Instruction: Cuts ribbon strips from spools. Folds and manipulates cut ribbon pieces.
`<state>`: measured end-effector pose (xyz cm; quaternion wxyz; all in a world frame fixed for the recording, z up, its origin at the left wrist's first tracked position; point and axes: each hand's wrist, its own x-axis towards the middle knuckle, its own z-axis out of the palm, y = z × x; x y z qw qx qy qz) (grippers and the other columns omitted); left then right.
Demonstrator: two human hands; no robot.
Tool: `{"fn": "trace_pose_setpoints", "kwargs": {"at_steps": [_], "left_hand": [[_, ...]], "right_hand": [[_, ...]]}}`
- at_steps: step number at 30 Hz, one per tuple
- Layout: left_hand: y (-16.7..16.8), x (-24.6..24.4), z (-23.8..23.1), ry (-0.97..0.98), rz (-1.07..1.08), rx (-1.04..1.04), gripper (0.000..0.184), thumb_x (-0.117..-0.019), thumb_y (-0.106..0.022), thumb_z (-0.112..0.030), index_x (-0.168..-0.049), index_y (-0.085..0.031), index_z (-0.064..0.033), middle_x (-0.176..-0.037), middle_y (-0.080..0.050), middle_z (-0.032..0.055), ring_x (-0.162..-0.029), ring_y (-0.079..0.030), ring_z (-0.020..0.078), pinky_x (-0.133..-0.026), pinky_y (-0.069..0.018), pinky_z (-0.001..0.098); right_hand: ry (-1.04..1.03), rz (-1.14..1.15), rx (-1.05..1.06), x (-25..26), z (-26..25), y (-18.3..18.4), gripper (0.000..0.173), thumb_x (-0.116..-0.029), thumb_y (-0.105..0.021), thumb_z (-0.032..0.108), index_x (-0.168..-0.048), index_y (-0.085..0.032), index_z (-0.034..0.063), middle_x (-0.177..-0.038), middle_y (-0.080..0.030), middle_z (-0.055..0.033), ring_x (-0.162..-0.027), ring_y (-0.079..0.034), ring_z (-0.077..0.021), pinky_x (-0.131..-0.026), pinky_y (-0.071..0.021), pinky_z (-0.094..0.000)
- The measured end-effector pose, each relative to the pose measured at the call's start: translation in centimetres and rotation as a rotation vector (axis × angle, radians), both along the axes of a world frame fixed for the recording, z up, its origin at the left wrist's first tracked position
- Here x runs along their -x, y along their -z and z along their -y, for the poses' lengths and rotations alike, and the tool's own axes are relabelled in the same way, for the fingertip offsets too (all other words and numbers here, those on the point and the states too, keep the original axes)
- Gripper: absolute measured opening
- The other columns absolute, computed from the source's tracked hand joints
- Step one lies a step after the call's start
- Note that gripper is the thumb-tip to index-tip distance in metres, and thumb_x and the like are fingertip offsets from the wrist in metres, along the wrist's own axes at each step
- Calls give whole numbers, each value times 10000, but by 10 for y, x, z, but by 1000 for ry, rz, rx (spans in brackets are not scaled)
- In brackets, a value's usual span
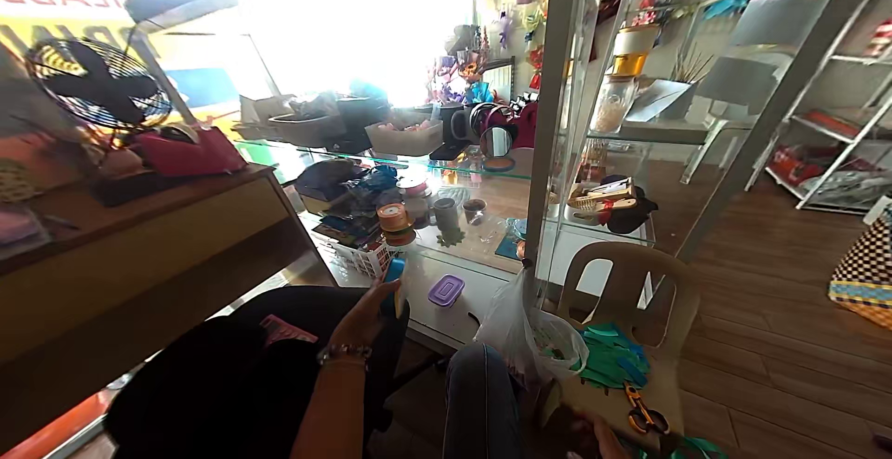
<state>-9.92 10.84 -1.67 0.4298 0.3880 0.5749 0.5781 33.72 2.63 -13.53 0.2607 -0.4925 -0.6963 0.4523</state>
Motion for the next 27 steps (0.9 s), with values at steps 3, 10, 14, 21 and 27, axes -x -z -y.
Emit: {"fn": "trace_pose_setpoints", "kwargs": {"at_steps": [3,10,14,21,27], "left_hand": [[1,-68,41,220,555,-265,757,-728,-774,-637,-1271,-595,-141,-1127,-710,139,-999,-716,296,-803,-617,494],[54,-165,91,985,1173,-209,896,-813,-645,-710,-1430,-571,-63,-1453,-529,271,-1253,-592,444,-942,-557,551],[68,-169,121,999,751,-254,485,-923,-664,-517,-1313,-702,-230,-1205,-741,-23,-1102,-699,81,-956,-572,295],[52,-201,137,919,-25,55,1048,-777,-833,-484,-1572,-306,-48,-1489,-449,137,-1234,-582,140,-994,-536,319],[62,-215,146,786,-250,-104,1131,-785,-765,-639,-1574,-295,20,-1591,-343,236,-1395,-474,212,-1081,-479,361]], "right_hand": [[-4,-120,-337,15,-1,-48,588,-961,-677,222,-1422,-484,-87,-1343,-590,-268,-1206,-601,-365,-975,-521,-503],[32,-519,-586,33,3,-89,620,-1031,-593,388,-1492,-420,13,-1517,-482,-163,-1305,-558,-164,-973,-548,-302],[-74,-505,-96,17,15,-98,581,-1024,-563,467,-1342,-574,-20,-1231,-671,-76,-1068,-663,-94,-915,-567,-295],[5,-742,172,24,44,-65,606,-989,-653,371,-1421,-493,-23,-1332,-613,-94,-1146,-640,-122,-976,-559,-314],[399,-845,239,31,41,-67,254,-1044,-558,103,-1187,-714,-37,-1197,-727,-111,-1045,-710,-150,-905,-595,-298]]}}
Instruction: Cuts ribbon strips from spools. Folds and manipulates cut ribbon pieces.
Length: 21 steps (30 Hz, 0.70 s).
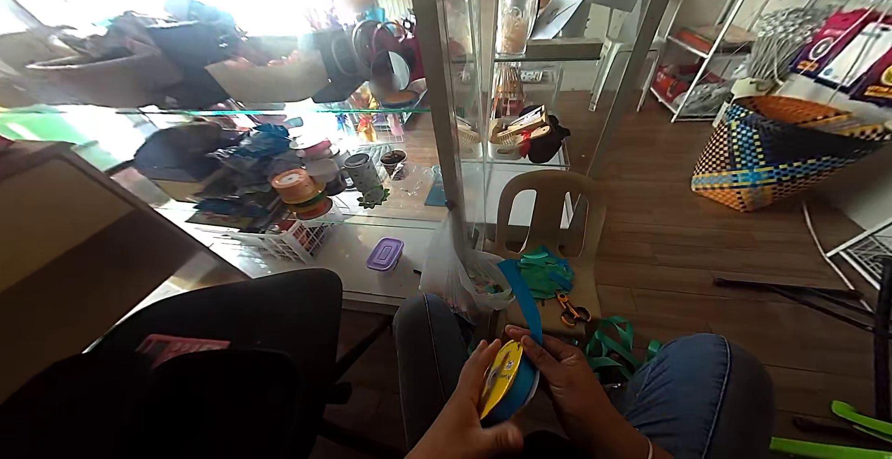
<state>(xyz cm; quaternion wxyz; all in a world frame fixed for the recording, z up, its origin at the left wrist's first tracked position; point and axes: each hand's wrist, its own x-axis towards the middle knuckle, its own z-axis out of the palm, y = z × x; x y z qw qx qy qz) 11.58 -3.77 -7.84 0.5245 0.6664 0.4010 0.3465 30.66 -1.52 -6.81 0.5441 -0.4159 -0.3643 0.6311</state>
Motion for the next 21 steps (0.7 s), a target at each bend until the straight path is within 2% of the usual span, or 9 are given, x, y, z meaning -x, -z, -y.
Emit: {"fn": "trace_pose_setpoints", "kwargs": {"at_steps": [1,2,4,6,9,12,14,16,21], "left_hand": [[1,-1,1,6,-59,-86,1153,-744,-829,-549,-1585,-280,17,-1638,-232,265,-1470,-379,269,-1125,-434,397],[1,-4,1,-25,-115,-170,1140,-699,-903,-427,-1576,-316,3,-1643,-207,279,-1479,-367,307,-1126,-442,424],[10,-9,3,-159,-212,-329,942,-708,-930,-244,-1501,-461,-45,-1553,-423,216,-1354,-536,256,-1044,-530,406],[23,-12,3,-326,-245,-456,620,-764,-857,-135,-1339,-633,-70,-1329,-668,97,-1182,-671,174,-977,-584,375],[31,-4,-3,-487,-253,-689,361,-825,-814,-226,-1155,-730,-105,-1214,-731,69,-1196,-674,195,-996,-579,388],[29,9,-10,-577,-359,-945,259,-913,-743,-335,-1113,-704,-174,-1153,-746,19,-1176,-678,162,-1009,-566,360],[26,17,-12,-602,-501,-1097,228,-974,-655,-406,-1124,-661,-234,-1151,-744,-58,-1188,-653,82,-1130,-428,350],[20,25,-16,-565,-614,-1197,217,-1012,-581,-433,-1144,-629,-267,-1156,-728,-101,-1168,-622,22,-1163,-270,366],[-5,54,-21,-533,-873,-1101,360,-891,-681,-496,-1161,-664,-258,-1035,-748,-68,-1053,-681,104,-1135,-334,469]], "right_hand": [[40,-3,44,1,-2,1,250,-1045,-568,115,-1174,-722,-34,-1145,-742,-112,-988,-724,-151,-863,-607,-299],[68,-13,79,2,-4,2,245,-1043,-579,127,-1157,-726,-33,-1094,-750,-116,-942,-730,-157,-830,-615,-304],[93,-38,120,4,-5,4,239,-1034,-604,143,-1129,-732,-35,-1027,-755,-126,-889,-734,-170,-792,-622,-313],[100,-45,138,5,-6,2,241,-1032,-610,149,-1135,-729,-34,-1027,-756,-125,-899,-736,-171,-804,-621,-310],[110,-9,106,5,-8,1,246,-1028,-611,128,-1172,-726,-34,-1123,-749,-102,-982,-721,-134,-878,-591,-270],[98,-13,147,2,-9,3,241,-1029,-615,151,-1144,-736,-23,-1097,-751,-100,-949,-720,-151,-845,-595,-286],[78,-40,170,0,-10,0,244,-1040,-593,143,-1148,-724,-32,-1057,-762,-109,-926,-736,-169,-841,-608,-302],[90,-31,153,-3,-12,-2,244,-1047,-576,136,-1144,-714,-40,-978,-767,-115,-857,-745,-172,-797,-618,-306],[347,276,-125,-68,-49,-15,251,-1047,-577,197,-1151,-687,-3,-944,-722,-18,-794,-672,-78,-744,-579,-272]]}}
